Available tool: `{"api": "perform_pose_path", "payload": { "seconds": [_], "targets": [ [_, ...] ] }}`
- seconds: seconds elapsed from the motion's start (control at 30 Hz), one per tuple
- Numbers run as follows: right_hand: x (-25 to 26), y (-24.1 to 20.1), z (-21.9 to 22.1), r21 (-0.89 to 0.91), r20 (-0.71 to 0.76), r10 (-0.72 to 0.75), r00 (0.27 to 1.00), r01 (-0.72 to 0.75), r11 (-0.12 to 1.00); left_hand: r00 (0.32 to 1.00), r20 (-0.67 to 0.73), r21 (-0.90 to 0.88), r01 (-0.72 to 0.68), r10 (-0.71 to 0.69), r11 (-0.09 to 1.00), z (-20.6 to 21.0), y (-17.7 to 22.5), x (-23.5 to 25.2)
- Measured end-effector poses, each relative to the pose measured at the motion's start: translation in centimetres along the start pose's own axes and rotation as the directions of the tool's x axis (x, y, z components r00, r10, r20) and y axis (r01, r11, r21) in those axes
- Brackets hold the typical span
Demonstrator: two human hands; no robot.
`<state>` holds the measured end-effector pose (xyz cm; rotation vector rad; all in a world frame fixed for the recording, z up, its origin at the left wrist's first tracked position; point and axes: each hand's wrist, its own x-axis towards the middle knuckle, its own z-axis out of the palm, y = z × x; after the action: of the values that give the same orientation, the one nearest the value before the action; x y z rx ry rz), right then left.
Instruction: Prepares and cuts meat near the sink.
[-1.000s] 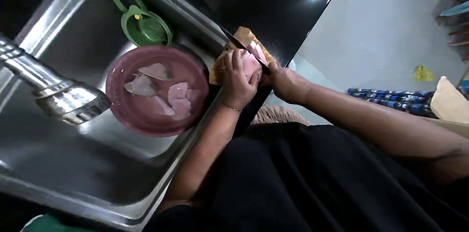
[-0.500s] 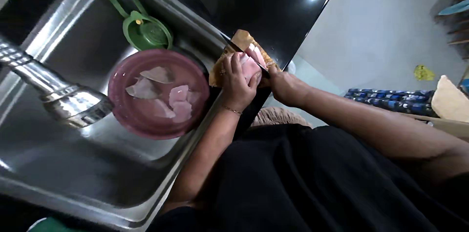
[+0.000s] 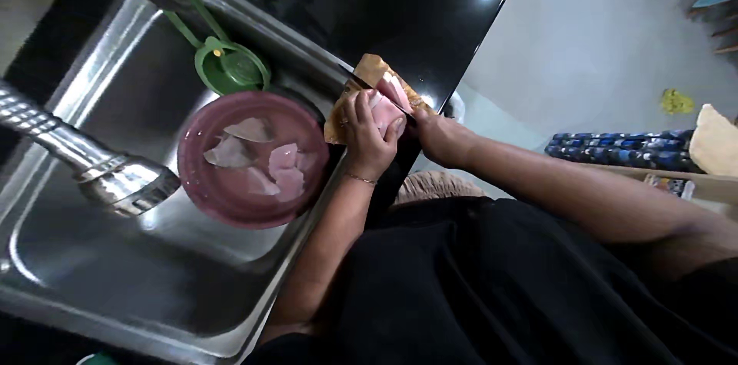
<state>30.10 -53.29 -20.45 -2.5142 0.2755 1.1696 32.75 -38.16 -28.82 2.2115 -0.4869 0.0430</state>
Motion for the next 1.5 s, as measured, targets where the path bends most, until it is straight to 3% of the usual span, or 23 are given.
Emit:
{"api": "perform_pose_path", "payload": {
  "seconds": [0.13,0.23,0.33,0.43,0.57,0.73,0.87,1.07,1.17,1.23,1.4,1.5],
  "targets": [
    [-0.5,0.3,1.0,0.016,-0.116,-0.035,0.993,0.037,0.999,1.000,0.014,0.019,0.017,-0.017,1.000,-0.3,0.0,0.1],
    [-3.2,2.7,1.3,0.004,0.018,0.011,1.000,-0.011,1.000,1.000,-0.012,0.037,0.015,-0.015,0.999,-0.4,0.0,0.2],
    [-6.2,5.4,1.6,-0.034,0.186,0.145,0.972,-0.141,0.989,1.000,-0.003,0.028,0.028,-0.028,0.999,-0.4,0.2,0.3],
    [-7.7,6.2,1.4,-0.042,0.242,0.220,0.945,-0.216,0.975,0.999,0.026,-0.001,0.047,-0.047,0.999,-0.9,0.4,0.6],
    [-6.9,4.8,0.7,0.011,0.193,0.118,0.974,-0.122,0.992,0.998,0.053,0.016,0.014,-0.015,1.000,-1.0,0.3,0.5],
    [-2.2,2.1,0.5,0.134,-0.018,-0.037,0.999,0.039,0.990,0.977,0.184,0.025,0.102,-0.105,0.994,-2.6,0.6,1.1],
    [-2.2,1.9,0.1,0.116,-0.014,-0.057,0.998,0.058,0.992,0.966,0.248,0.018,0.068,-0.070,0.998,-4.7,0.2,5.2],
    [-4.4,3.6,0.1,0.077,0.054,0.003,0.999,-0.008,0.997,0.807,0.567,0.284,-0.001,-0.166,0.959,-3.2,4.1,13.2],
    [-6.4,6.4,0.5,0.071,0.112,0.033,0.993,-0.041,0.997,0.692,0.677,0.461,-0.130,-0.253,0.878,-1.4,5.1,14.5],
    [-7.5,8.6,1.6,0.078,0.121,0.057,0.991,-0.067,0.995,0.654,0.697,0.519,-0.178,-0.294,0.836,-0.5,5.4,14.7],
    [-8.4,10.2,3.5,0.129,0.145,0.121,0.982,-0.140,0.982,0.637,0.732,0.360,-0.059,-0.243,0.931,0.0,5.3,14.4],
    [-8.1,10.3,3.7,0.133,0.108,0.102,0.989,-0.116,0.984,0.736,0.657,0.174,0.060,-0.161,0.983,-1.3,5.4,14.1]
  ]
}}
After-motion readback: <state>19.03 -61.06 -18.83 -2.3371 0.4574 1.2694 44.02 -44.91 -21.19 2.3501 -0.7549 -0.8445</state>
